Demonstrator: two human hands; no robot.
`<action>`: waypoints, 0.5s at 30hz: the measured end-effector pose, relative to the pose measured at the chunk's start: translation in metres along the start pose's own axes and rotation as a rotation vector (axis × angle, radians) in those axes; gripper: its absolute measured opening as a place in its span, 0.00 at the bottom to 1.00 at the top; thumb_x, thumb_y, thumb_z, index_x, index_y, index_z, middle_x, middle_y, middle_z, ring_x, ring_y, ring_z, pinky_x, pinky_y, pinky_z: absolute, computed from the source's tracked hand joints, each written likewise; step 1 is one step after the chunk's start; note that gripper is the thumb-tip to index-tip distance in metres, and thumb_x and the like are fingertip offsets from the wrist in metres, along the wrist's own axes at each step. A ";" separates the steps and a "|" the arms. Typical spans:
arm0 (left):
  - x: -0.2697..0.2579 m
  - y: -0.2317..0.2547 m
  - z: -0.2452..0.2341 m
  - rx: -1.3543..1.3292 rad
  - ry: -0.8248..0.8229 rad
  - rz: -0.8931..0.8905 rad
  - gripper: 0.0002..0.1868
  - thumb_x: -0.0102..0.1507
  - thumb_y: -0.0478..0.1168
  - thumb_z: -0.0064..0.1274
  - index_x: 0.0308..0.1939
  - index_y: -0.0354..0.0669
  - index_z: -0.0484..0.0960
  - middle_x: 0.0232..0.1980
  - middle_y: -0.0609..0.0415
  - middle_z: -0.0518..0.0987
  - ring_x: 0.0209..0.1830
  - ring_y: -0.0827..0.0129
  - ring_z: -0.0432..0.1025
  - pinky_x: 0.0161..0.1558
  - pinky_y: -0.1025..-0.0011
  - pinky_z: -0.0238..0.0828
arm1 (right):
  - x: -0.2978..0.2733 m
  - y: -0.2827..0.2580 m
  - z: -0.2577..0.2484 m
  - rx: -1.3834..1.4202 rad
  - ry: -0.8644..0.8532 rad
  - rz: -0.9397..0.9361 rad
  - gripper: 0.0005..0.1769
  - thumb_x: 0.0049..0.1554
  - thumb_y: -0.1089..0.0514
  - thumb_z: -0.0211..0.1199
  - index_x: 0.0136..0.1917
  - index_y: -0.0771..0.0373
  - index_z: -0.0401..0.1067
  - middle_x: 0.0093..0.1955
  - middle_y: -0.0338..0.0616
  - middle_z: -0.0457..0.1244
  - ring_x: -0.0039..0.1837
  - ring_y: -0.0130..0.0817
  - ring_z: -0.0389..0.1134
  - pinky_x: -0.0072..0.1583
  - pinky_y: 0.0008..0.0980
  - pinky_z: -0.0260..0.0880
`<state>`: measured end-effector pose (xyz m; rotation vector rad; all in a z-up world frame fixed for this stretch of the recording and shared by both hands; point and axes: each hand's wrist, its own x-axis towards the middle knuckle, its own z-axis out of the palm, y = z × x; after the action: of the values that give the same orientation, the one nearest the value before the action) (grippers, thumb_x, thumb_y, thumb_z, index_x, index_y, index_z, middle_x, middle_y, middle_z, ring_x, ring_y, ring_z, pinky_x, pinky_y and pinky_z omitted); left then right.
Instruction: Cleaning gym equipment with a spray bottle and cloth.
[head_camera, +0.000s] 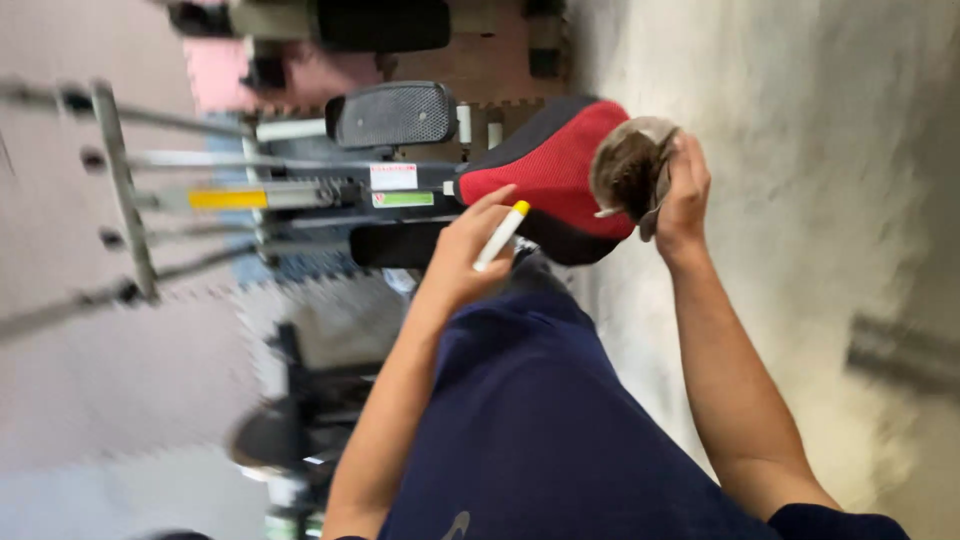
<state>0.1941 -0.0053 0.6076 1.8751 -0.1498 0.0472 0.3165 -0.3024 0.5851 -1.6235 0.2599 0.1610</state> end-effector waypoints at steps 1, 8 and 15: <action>0.000 0.000 -0.006 -0.038 -0.045 -0.033 0.22 0.53 0.35 0.53 0.53 0.37 0.80 0.67 0.41 0.76 0.66 0.47 0.74 0.62 0.61 0.71 | -0.014 0.003 0.003 -0.107 0.045 -0.100 0.23 0.68 0.52 0.45 0.64 0.70 0.71 0.53 0.49 0.66 0.52 0.38 0.65 0.53 0.36 0.65; -0.010 -0.014 -0.031 -0.002 -0.284 0.029 0.24 0.51 0.34 0.52 0.52 0.37 0.79 0.71 0.43 0.73 0.63 0.45 0.73 0.60 0.60 0.71 | -0.076 0.082 0.008 -0.106 0.201 0.255 0.22 0.57 0.51 0.66 0.60 0.65 0.75 0.48 0.37 0.69 0.47 0.26 0.70 0.47 0.28 0.73; -0.009 0.005 -0.039 -0.053 -0.368 -0.016 0.23 0.51 0.34 0.51 0.52 0.36 0.79 0.70 0.44 0.75 0.61 0.48 0.75 0.59 0.62 0.72 | -0.099 0.067 0.037 -0.343 0.424 0.235 0.19 0.63 0.49 0.69 0.43 0.69 0.77 0.37 0.39 0.64 0.41 0.27 0.60 0.41 0.37 0.61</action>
<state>0.1860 0.0308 0.6231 1.8165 -0.3850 -0.3120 0.2056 -0.2624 0.5441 -1.9573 0.7853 0.0383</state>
